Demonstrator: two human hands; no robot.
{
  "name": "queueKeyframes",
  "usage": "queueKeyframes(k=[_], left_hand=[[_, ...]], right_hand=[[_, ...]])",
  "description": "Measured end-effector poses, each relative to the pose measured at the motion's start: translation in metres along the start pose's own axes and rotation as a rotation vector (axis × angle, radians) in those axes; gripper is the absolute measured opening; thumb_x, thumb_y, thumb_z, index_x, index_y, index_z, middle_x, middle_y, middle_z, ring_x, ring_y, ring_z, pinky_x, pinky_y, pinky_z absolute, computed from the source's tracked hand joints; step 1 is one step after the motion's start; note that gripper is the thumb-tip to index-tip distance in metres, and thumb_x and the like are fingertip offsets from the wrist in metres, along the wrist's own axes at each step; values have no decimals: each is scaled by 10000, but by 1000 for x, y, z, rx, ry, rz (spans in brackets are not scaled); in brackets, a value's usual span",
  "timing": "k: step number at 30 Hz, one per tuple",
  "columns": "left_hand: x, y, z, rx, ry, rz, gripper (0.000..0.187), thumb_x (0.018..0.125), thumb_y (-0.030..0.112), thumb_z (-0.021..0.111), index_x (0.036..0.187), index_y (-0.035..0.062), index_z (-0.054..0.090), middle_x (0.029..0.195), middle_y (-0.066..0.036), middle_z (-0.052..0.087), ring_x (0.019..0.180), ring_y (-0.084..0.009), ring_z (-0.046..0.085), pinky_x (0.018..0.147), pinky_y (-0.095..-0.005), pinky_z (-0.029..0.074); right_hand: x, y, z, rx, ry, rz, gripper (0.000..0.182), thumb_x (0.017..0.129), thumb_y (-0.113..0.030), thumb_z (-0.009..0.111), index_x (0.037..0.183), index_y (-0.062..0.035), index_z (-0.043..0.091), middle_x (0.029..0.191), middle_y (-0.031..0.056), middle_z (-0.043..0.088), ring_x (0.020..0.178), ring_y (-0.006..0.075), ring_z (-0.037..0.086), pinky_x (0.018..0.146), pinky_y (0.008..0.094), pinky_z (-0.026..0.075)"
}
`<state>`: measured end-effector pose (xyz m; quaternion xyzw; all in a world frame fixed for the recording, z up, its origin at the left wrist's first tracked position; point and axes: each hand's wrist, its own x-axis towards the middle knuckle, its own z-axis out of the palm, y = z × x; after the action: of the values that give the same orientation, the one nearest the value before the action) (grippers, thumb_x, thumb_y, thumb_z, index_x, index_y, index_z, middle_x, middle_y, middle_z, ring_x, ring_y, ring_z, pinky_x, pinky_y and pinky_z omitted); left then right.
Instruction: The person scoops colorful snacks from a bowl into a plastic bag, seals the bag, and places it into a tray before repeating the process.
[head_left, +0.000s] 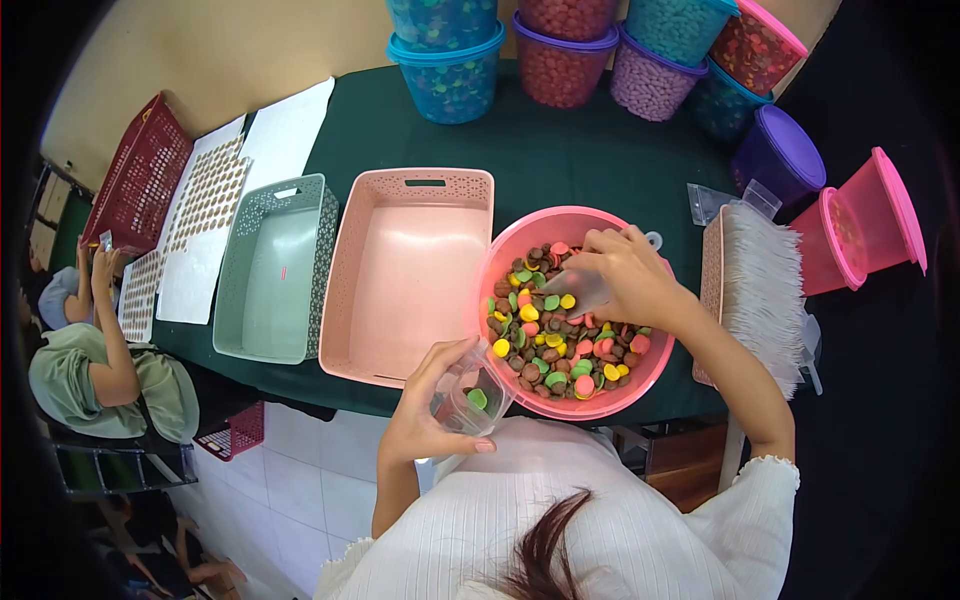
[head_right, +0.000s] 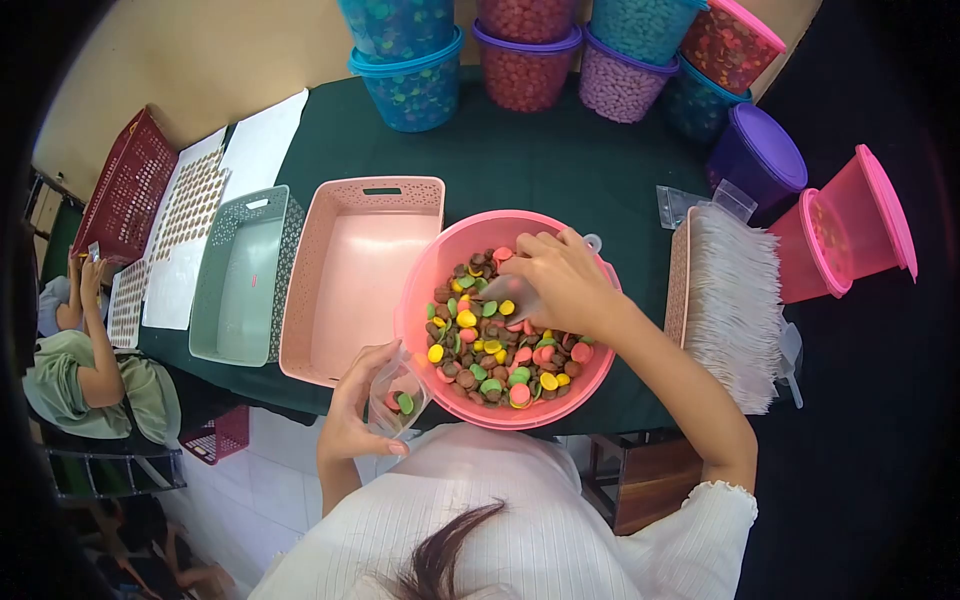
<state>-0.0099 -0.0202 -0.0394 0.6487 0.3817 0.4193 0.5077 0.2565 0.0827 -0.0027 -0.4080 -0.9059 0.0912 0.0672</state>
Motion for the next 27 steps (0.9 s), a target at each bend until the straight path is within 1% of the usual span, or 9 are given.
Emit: queueKeyframes(k=[3,6,10,13,15,18,23,25,27], left_hand=[[2,0,2,-24,5,-10,1006,386,328,847,1236,6,416,1116,-131,476,1046,-246,459,900,-350,344],[2,0,0,-8,-3,-8,1008,388,329,847,1237,4,413,1120,-136,475,1054,-247,454,904,-350,341],[2,0,0,2,-12,5,1000,402,322,847,1242,2,407,1136,-141,472,1073,-250,447,914,-351,339],[2,2,1,-12,-5,3,1003,405,320,848,1247,3,401,1141,-143,471,1077,-253,449,920,-349,339],[2,1,1,-2,-9,8,1005,403,316,849,1247,4,401,1139,-142,471,1076,-254,452,922,-348,339],[4,3,3,-22,-8,13,1001,399,304,852,1245,6,405,1131,-140,475,1068,-253,458,918,-344,344],[-1,5,0,23,25,28,973,397,281,856,1224,7,424,1122,-132,476,1050,-242,465,902,-332,355],[-1,9,-2,54,37,79,962,400,297,858,1209,3,428,1134,-137,458,1041,-240,468,892,-331,360],[6,23,-3,1,73,153,952,402,311,857,1197,2,434,1132,-140,452,1039,-243,468,891,-341,364]], right_hand=[[7,-5,18,133,98,4,468,473,-191,772,913,-127,624,874,30,512,852,202,511,742,337,333],[12,-9,14,248,-26,3,542,486,-228,779,985,-101,611,869,59,513,844,219,508,744,346,334],[13,-6,20,359,-27,12,565,482,-235,780,997,-83,603,868,84,516,857,234,508,756,353,349],[12,-5,23,501,-37,-43,575,480,-241,779,995,-59,597,867,99,520,826,244,518,727,354,392],[14,-8,24,681,-152,-26,577,493,-223,776,1009,-43,589,880,102,540,809,231,540,687,332,448],[17,-6,19,820,-128,-17,579,499,-206,775,1017,-32,585,902,111,561,822,218,559,680,309,483],[9,2,10,857,-50,-9,563,506,-183,768,1019,-33,589,904,116,566,853,224,563,714,319,479],[3,3,-9,544,42,-103,561,510,-169,761,1031,-49,591,868,109,558,811,227,559,703,329,462],[0,5,-32,549,70,-136,564,508,-173,763,1037,-67,598,836,101,545,761,223,547,693,333,445]])
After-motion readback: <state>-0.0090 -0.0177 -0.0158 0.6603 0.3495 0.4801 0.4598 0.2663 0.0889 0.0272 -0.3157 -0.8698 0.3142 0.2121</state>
